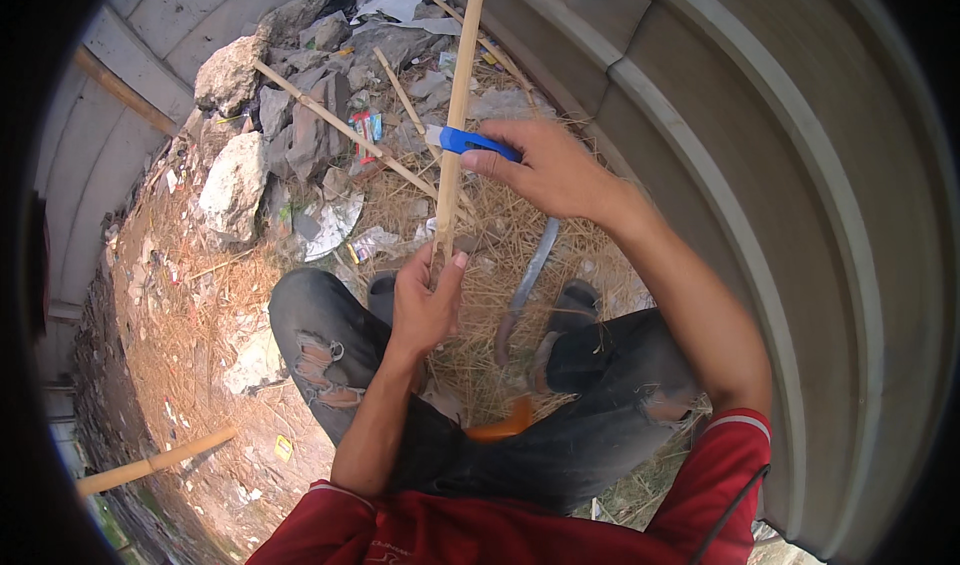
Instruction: The person sits on the ground and uses a knife to sharpen the end of a wooden stick. They repeatedly scrape the wood to create a point and then use a blue utility knife to trim the sharpened tip.
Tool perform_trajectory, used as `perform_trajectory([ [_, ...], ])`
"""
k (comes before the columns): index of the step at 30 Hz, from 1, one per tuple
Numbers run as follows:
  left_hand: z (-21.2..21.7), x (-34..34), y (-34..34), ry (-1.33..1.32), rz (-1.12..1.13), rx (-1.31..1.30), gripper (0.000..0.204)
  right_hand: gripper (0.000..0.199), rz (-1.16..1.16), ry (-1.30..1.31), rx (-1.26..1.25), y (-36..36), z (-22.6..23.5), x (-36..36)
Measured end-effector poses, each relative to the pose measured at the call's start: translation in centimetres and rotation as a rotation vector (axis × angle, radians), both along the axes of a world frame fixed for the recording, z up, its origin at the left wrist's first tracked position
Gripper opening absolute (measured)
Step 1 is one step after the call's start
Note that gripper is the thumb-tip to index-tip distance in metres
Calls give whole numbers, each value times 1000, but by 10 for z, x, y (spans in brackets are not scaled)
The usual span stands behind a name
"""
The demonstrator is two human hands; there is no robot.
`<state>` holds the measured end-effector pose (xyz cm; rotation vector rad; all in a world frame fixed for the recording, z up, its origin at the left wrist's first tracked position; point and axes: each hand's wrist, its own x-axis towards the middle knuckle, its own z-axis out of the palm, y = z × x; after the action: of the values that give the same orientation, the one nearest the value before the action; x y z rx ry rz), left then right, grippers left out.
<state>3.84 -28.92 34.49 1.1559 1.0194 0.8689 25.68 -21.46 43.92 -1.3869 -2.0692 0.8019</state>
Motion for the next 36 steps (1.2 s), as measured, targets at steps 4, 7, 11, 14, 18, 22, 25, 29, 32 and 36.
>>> perform_trajectory([
  [4, -8, -1, 5, 75, 58, 12, 28, 47, 151, -11, -108, -11, -16, -5],
  [7, -4, -1, 8, 101, 79, 7, 28, 45, 112, -138, -65, -18, -26, -15],
  [11, 1, -5, 8, 73, 84, 11, 26, 53, 93, -250, -149, -22, -35, -31],
  [14, -17, -12, 16, 106, 113, 160, 24, 60, 84, -295, -234, -27, -33, -45],
  [18, -7, -22, 12, 113, 62, 46, 22, 64, 93, -357, -169, -28, -42, -46],
  [22, -24, -34, 13, 197, 63, 236, 21, 64, 93, -468, -148, -26, -38, -56],
  [25, -21, -38, 13, 251, 79, 338, 21, 67, 96, -513, -104, -22, -43, -57],
  [29, -20, -45, -4, 243, -16, 134, 27, 75, -228, -501, -57, 16, -46, -30],
  [32, -16, -46, -36, 145, -137, 221, 28, 81, -711, -466, -18, 56, -37, 79],
  [36, -7, -48, -28, 134, -99, 312, 30, 77, -695, -252, 84, 41, -26, 77],
])
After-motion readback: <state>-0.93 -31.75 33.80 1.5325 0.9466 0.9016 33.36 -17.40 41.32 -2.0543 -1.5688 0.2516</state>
